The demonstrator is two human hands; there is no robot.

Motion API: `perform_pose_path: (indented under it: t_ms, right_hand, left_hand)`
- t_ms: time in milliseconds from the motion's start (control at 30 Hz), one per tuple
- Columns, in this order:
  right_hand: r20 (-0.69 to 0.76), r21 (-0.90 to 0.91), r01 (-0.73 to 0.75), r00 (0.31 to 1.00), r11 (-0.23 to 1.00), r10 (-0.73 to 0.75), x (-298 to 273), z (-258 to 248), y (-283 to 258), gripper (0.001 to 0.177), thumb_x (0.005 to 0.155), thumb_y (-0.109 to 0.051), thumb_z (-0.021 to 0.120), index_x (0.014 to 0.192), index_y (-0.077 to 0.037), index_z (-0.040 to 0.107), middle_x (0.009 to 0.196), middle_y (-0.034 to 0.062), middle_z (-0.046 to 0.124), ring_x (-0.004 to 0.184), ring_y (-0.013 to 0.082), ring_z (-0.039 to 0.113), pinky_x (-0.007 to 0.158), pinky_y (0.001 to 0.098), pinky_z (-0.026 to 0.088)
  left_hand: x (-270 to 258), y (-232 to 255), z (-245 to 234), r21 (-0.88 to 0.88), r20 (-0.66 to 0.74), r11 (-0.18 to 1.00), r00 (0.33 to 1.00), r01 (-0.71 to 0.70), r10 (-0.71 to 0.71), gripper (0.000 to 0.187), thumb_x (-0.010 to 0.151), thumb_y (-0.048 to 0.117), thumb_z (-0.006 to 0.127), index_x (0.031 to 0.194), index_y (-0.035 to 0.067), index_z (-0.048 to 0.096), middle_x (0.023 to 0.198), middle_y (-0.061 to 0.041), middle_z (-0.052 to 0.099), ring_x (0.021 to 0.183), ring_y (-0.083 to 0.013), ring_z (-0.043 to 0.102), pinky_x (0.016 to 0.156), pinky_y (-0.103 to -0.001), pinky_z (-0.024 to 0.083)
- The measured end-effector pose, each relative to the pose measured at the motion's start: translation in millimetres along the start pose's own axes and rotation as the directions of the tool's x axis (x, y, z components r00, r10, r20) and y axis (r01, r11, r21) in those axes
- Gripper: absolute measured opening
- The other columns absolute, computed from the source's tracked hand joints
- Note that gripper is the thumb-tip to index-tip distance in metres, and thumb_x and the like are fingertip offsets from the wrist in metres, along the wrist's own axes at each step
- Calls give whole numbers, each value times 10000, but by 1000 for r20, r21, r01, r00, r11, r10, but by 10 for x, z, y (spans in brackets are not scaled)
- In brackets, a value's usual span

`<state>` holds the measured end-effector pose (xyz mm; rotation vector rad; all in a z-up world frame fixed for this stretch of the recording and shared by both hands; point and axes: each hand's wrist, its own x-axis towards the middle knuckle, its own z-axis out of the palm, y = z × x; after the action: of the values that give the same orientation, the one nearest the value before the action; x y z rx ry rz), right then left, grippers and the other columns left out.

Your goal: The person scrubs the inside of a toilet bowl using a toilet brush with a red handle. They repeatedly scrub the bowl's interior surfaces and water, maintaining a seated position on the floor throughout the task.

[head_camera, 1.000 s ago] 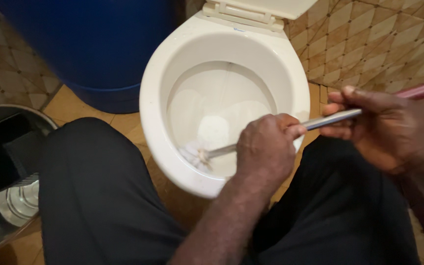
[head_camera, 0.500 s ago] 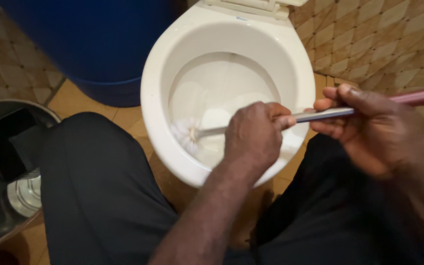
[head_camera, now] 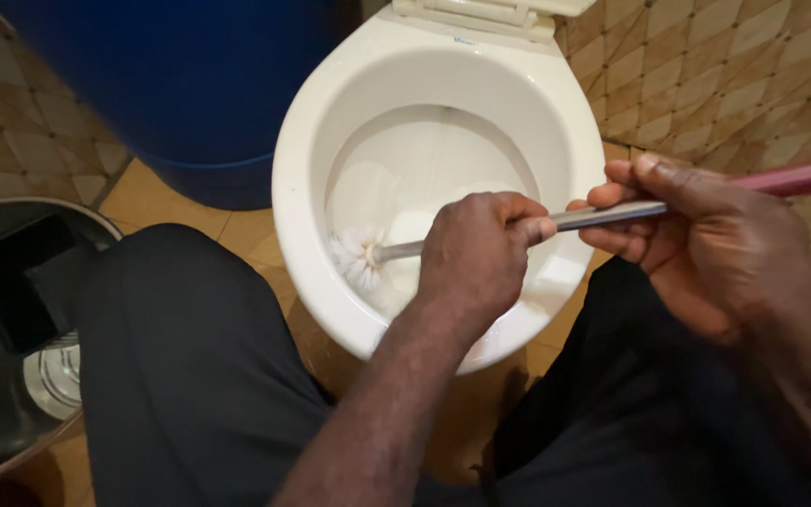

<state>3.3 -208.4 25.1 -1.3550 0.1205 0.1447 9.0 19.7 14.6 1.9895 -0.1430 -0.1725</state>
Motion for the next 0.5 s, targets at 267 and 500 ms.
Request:
perform_pose_path:
  t_ms: [267, 500]
  right_hand:
    - [-83, -245, -66, 995, 967, 47, -55, -5, -435, 311, 1074, -208, 532, 1182, 51, 665, 1016, 163, 715, 980, 275, 726, 906, 469, 593]
    - [-246, -285, -173, 964, 943, 103, -52, 557, -60, 282, 939, -147, 649, 1094, 78, 719, 978, 158, 766, 974, 273, 736, 870, 402, 597]
  left_hand:
    - [-134, 96, 237, -150, 51, 984, 995, 91, -84, 214, 919, 335, 696, 999, 172, 810, 878, -71, 789, 787, -223, 736, 774, -389, 565]
    - [-61, -330, 35, -289, -9, 956, 998, 54, -60, 231, 854, 253, 747, 1014, 98, 807, 875, -62, 809, 796, -165, 749, 748, -332, 583]
